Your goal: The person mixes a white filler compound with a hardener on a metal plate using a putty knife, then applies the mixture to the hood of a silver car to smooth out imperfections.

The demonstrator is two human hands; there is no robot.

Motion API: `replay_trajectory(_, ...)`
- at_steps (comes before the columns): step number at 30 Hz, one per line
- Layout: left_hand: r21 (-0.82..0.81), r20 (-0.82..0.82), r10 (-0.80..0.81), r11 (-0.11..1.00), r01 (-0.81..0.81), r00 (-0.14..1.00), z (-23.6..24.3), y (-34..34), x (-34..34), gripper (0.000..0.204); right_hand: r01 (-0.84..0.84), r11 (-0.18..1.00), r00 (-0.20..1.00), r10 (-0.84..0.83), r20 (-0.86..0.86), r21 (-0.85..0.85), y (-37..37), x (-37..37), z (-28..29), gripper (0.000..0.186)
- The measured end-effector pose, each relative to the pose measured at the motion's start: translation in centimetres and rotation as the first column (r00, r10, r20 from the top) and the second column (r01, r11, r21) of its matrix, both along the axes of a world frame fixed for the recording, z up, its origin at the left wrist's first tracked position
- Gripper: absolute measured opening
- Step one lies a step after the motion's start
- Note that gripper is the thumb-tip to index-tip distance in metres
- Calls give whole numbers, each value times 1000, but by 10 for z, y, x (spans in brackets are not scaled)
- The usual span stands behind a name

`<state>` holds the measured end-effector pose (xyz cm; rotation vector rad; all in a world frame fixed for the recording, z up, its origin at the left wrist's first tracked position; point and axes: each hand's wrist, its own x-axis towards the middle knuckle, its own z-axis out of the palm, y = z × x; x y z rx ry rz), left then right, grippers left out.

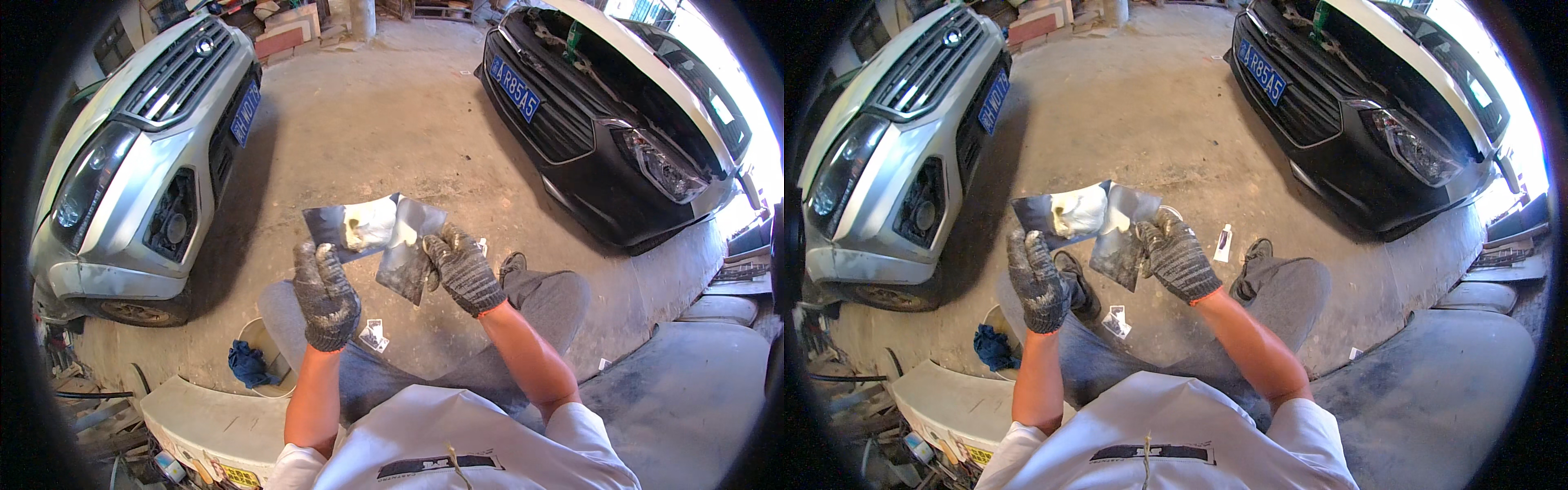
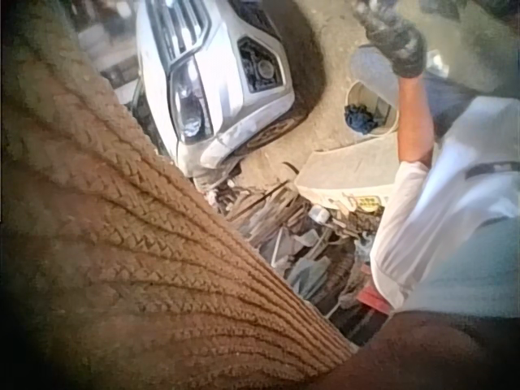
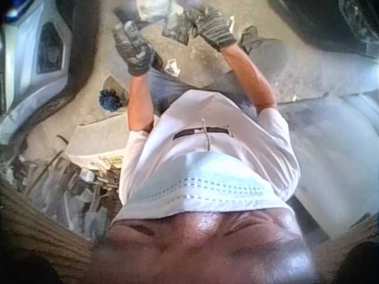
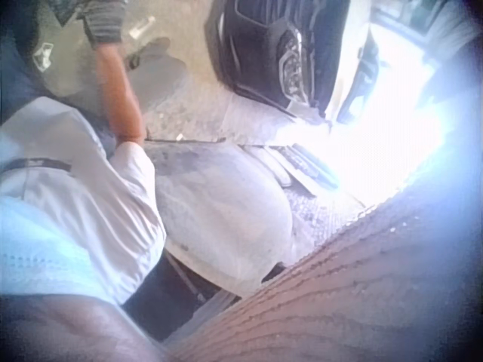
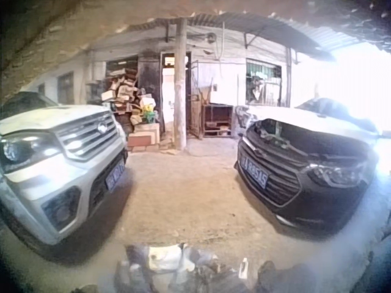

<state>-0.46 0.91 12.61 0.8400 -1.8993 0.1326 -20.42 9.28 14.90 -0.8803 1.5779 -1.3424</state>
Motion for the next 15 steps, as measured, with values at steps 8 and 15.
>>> replay_trajectory(8,50,211,-252,968,247,945,28,5,-4,18,-34,999,983,26,-183,-39,-14,3,9,21)
replay_trajectory(15,336,284,-378,900,278,881,38,10,1,13,-10,999,977,0,-212,-48,-27,-10,20,17)
